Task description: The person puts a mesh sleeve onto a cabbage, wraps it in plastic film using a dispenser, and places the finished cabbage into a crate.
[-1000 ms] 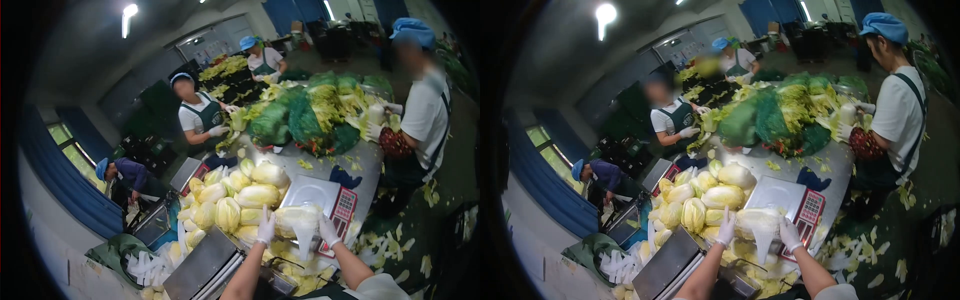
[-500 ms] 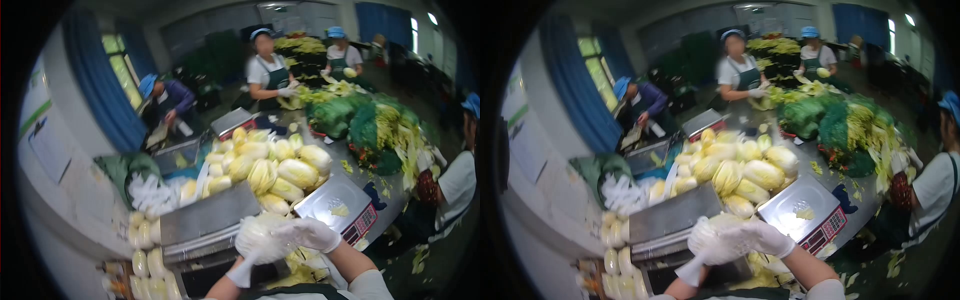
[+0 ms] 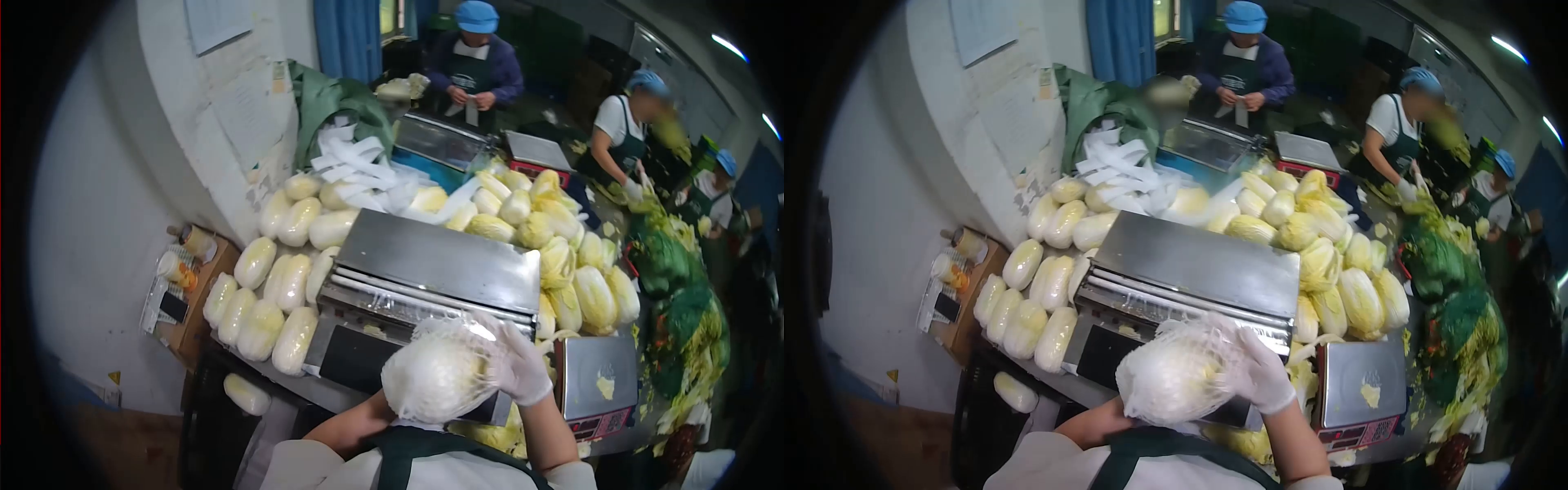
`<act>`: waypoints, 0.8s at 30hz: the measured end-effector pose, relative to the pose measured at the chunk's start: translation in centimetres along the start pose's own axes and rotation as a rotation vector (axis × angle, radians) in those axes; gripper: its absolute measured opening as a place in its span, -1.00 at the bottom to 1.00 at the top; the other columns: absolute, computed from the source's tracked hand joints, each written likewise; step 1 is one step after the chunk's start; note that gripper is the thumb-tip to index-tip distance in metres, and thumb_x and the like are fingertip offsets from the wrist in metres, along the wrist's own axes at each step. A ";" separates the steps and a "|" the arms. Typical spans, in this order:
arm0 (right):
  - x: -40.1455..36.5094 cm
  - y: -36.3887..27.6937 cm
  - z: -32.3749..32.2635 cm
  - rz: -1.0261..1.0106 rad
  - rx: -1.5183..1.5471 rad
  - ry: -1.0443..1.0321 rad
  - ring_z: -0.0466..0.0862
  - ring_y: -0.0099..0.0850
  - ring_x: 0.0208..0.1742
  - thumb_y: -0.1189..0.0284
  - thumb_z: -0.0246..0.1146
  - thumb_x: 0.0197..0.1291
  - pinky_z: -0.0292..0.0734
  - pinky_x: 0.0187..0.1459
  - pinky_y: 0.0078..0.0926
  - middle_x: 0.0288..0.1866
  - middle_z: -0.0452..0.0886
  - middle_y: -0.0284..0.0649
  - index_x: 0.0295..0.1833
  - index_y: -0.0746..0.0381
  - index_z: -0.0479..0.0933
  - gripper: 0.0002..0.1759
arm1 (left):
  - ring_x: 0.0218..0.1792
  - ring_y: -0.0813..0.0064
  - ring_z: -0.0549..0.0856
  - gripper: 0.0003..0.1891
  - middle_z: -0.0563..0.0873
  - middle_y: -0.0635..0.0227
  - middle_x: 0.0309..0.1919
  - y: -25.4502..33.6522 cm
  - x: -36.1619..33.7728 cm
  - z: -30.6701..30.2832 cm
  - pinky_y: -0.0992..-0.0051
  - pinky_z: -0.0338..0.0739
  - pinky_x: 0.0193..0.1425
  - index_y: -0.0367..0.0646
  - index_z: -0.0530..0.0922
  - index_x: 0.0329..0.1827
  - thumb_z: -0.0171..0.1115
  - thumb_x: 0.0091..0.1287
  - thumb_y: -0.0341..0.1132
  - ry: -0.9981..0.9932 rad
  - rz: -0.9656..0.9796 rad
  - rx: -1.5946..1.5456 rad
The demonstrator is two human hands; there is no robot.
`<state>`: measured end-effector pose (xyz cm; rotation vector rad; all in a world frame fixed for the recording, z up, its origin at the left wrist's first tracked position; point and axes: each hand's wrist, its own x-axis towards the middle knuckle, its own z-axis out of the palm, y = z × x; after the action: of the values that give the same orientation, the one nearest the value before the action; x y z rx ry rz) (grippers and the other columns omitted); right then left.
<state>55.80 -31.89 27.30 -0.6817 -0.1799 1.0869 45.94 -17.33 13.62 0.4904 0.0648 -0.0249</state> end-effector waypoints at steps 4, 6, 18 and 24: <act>0.7 5.5 -4.6 -0.123 -0.129 0.229 0.55 -0.55 -0.47 0.33 0.12 0.25 0.45 -0.46 -0.68 -0.35 0.58 -0.29 -0.06 0.35 0.46 -0.70 | 0.18 0.23 0.45 -0.50 0.45 0.11 0.17 4.1 1.3 -0.9 0.26 0.28 0.32 -0.26 0.27 0.26 -0.23 0.40 -0.10 -0.001 0.148 -0.049; 2.9 7.4 -8.4 -0.236 -0.519 0.485 0.48 -0.66 -0.53 0.41 0.19 0.18 0.39 -0.48 -0.71 -0.39 0.57 -0.34 -0.08 0.34 0.49 -0.75 | 0.17 0.24 0.45 -0.51 0.46 0.10 0.16 7.0 2.1 -0.8 0.27 0.28 0.32 -0.27 0.29 0.25 -0.23 0.40 -0.11 -0.054 0.154 -0.075; 12.5 -1.1 -3.2 -0.661 -1.371 0.425 -0.01 -0.10 0.46 0.19 0.26 0.07 -0.10 0.40 -0.33 0.43 -0.03 0.12 0.41 0.34 -0.07 -0.07 | 0.06 0.09 0.52 -0.60 0.54 0.13 0.05 20.2 15.4 -1.5 -0.01 0.38 0.13 -0.19 0.40 0.13 -0.15 0.37 -0.14 0.288 -0.470 0.171; 12.2 -2.6 -9.6 -0.305 -1.551 0.621 0.42 -0.05 0.22 0.09 0.15 0.16 0.29 0.20 -0.36 0.24 0.33 0.19 0.42 0.32 -0.13 -0.10 | 0.11 -0.05 0.43 -0.50 0.37 0.10 0.19 21.1 18.8 -2.9 -0.19 0.32 0.10 -0.06 0.26 0.25 -0.06 0.35 0.00 0.099 -0.792 0.509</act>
<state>67.89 -26.16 19.03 -2.2361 -0.5723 0.2087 65.41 2.44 19.69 0.9496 0.3524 -0.8093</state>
